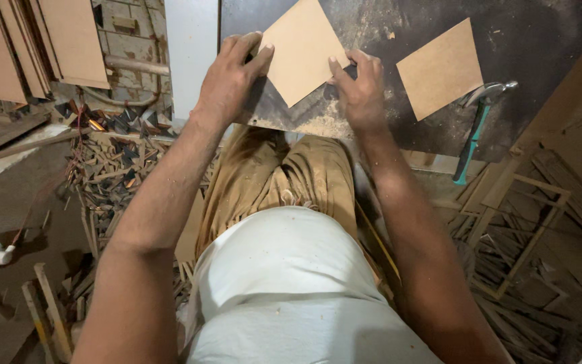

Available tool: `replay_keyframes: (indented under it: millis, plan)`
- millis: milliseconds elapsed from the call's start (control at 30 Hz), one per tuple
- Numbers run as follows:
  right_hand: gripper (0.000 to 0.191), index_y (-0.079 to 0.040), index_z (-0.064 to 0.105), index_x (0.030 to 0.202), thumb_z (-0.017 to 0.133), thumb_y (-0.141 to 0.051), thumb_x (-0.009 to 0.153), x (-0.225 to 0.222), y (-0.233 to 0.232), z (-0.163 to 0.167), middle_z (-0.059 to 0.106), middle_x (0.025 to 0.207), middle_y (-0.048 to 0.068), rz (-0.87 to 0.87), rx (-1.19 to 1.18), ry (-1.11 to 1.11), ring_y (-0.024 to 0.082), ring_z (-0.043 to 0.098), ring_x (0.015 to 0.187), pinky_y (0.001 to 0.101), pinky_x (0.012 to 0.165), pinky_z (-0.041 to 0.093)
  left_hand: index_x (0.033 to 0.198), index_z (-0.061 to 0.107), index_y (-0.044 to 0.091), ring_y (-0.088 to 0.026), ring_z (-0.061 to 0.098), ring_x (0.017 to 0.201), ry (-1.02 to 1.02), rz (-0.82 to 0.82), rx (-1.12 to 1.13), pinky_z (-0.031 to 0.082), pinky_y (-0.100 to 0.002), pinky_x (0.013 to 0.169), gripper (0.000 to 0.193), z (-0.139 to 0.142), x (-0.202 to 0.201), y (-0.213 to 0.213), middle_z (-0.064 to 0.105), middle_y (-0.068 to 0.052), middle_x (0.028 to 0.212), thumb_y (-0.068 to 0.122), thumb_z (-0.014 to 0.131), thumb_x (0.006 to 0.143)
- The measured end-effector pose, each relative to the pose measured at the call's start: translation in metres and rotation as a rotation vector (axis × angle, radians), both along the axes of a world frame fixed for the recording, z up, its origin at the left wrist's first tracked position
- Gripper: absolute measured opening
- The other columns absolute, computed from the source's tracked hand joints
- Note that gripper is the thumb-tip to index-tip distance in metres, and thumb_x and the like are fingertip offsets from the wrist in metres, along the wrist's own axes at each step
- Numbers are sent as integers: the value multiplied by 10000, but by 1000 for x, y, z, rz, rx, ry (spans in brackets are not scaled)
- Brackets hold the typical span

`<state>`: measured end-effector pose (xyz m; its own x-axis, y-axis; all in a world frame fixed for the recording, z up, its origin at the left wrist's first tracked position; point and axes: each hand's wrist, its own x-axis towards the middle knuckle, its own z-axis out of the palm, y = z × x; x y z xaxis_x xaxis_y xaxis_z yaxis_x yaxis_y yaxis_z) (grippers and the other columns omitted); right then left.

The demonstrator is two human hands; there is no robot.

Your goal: The person sorts and stacks small cut wood and fiberboard pieces on a workbench, aligning them into piles by hand. They pick up pieces one at a time, tap a nail with a hammer, and continue arranging the pieces into stacks.

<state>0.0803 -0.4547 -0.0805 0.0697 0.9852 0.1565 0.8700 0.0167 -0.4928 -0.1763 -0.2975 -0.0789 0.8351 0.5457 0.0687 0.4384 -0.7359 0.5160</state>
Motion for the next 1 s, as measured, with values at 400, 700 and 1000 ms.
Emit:
replay_keyframes:
  millis: [400, 700, 1000]
  plan:
    - [402, -88, 716, 1356, 774, -1, 967, 5, 11, -3, 581, 1334, 149, -9, -54, -51, 316, 554, 1167, 440, 947, 517, 1441, 616, 43, -365, 510, 1313, 4, 6, 20, 522, -412, 1087, 571, -7, 6, 12, 525, -164, 1474, -21, 710, 882]
    - [398, -83, 741, 1345, 784, 34, 967, 22, 32, -27, 578, 1343, 138, -24, -1, -75, 285, 556, 1148, 419, 921, 516, 1420, 628, 35, -375, 508, 1316, -36, 28, 34, 513, -428, 1089, 475, -14, 25, 37, 539, -165, 1453, 19, 665, 947]
    - [526, -72, 713, 1363, 847, 44, 867, 51, 72, -28, 557, 1347, 161, 8, 105, -11, 359, 559, 1173, 478, 944, 498, 1401, 659, 70, -412, 583, 1201, -29, 65, -44, 517, -466, 985, 503, -9, 52, 72, 604, -191, 1301, -27, 641, 907]
